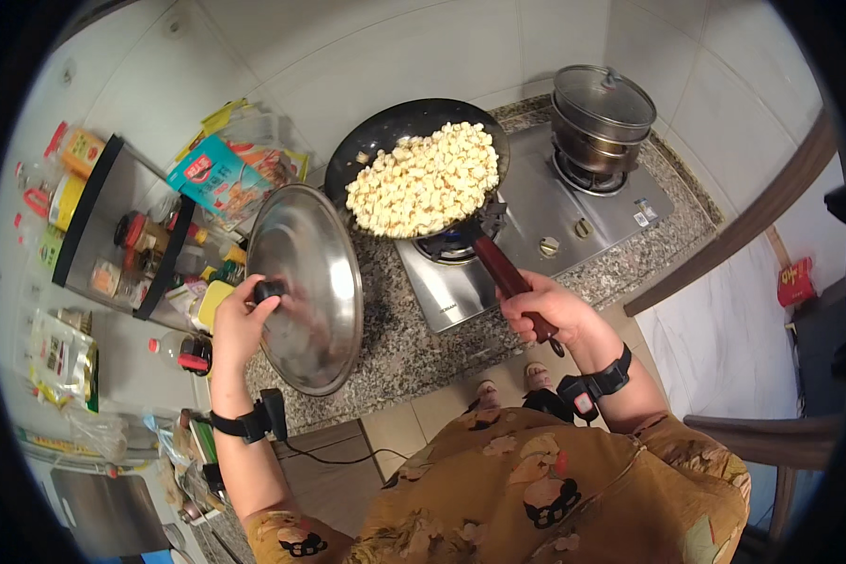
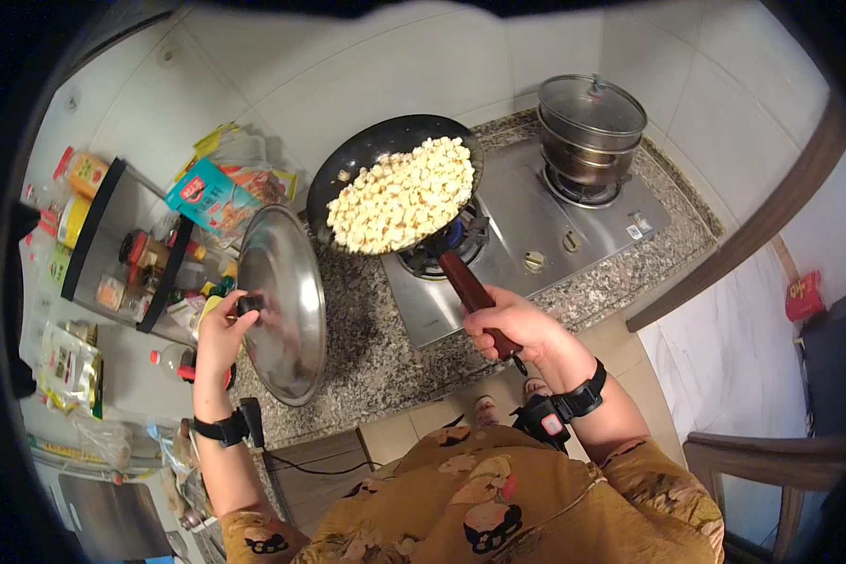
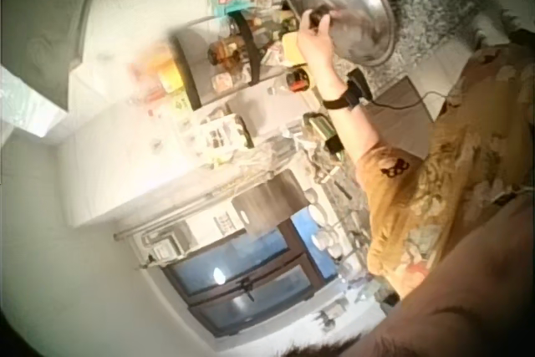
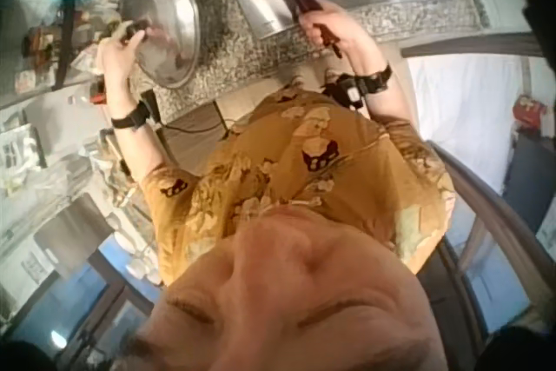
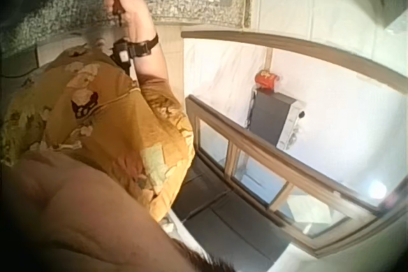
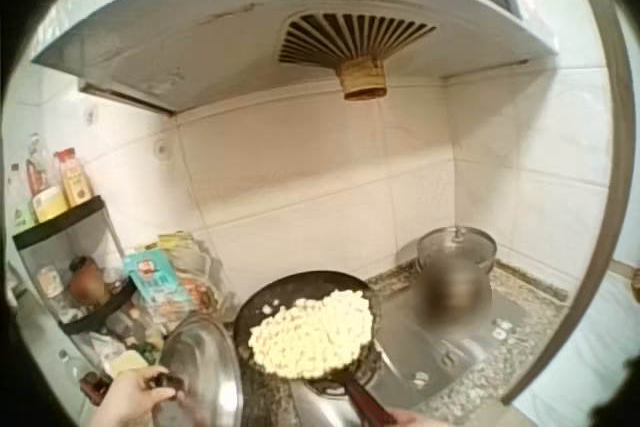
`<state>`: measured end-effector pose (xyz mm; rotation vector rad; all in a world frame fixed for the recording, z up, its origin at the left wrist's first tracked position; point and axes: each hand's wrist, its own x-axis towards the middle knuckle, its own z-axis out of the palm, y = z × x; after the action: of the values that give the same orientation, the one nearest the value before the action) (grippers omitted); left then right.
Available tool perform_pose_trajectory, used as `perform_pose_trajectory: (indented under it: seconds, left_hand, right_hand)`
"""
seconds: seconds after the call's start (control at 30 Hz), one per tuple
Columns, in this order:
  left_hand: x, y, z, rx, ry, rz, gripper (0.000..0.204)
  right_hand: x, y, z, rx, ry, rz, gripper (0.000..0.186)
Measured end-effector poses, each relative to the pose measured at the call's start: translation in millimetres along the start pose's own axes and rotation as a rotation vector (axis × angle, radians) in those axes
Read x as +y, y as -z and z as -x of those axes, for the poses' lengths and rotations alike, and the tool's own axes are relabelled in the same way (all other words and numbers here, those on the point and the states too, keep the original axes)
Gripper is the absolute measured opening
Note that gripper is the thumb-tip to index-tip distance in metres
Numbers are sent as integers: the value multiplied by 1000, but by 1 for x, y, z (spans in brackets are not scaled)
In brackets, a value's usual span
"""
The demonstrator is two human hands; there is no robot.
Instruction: The person stirs popcorn kernels in a frying pan on a gas stove, then covers the pan with a lid and shakes it periodically. The kernels pop into popcorn, filling the pan. The person removes the lid and sets it aside.
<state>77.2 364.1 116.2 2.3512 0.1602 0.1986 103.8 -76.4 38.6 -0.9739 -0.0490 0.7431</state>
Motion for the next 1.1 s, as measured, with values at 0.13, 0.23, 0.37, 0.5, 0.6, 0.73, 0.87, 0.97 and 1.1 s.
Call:
perform_pose_trajectory:
  seconds: [0.13, 0.23, 0.37, 0.5, 0.6, 0.73, 0.87, 0.97, 1.1]
  left_hand:
    - [-13, -13, 33, 50, 0, -281, 37]
    - [-32, -31, 56, 62, 23, -174, 43]
    - [-42, -37, 86, 103, 56, -247, 45]
    - [-36, -38, 104, 123, 141, -212, 44]
    - [-43, -44, 139, 93, 189, -202, 42]
    - [-40, -55, 152, 155, 177, -290, 42]
    - [-52, -70, 184, 176, 265, -330, 40]
    - [-55, -78, 195, 120, 337, -262, 39]
    - [-59, -79, 201, 148, 249, -303, 39]
  right_hand:
    - [-1, -2, 55, 19, -72, 40, 18]
    - [1, -3, 30, 12, -8, 89, 21]
    - [-5, -7, 65, 38, -64, -38, 19]
    - [-19, -4, 31, -35, 94, 67, 19]
    - [-3, 3, 80, 74, -99, 13, 13]
    - [-10, 10, 55, 30, -47, 12, 19]
    - [-4, 28, 78, -15, -106, 6, 17]
    - [-2, 30, 86, 0, -129, 9, 15]
    - [-12, 21, 54, -53, -76, 89, 8]
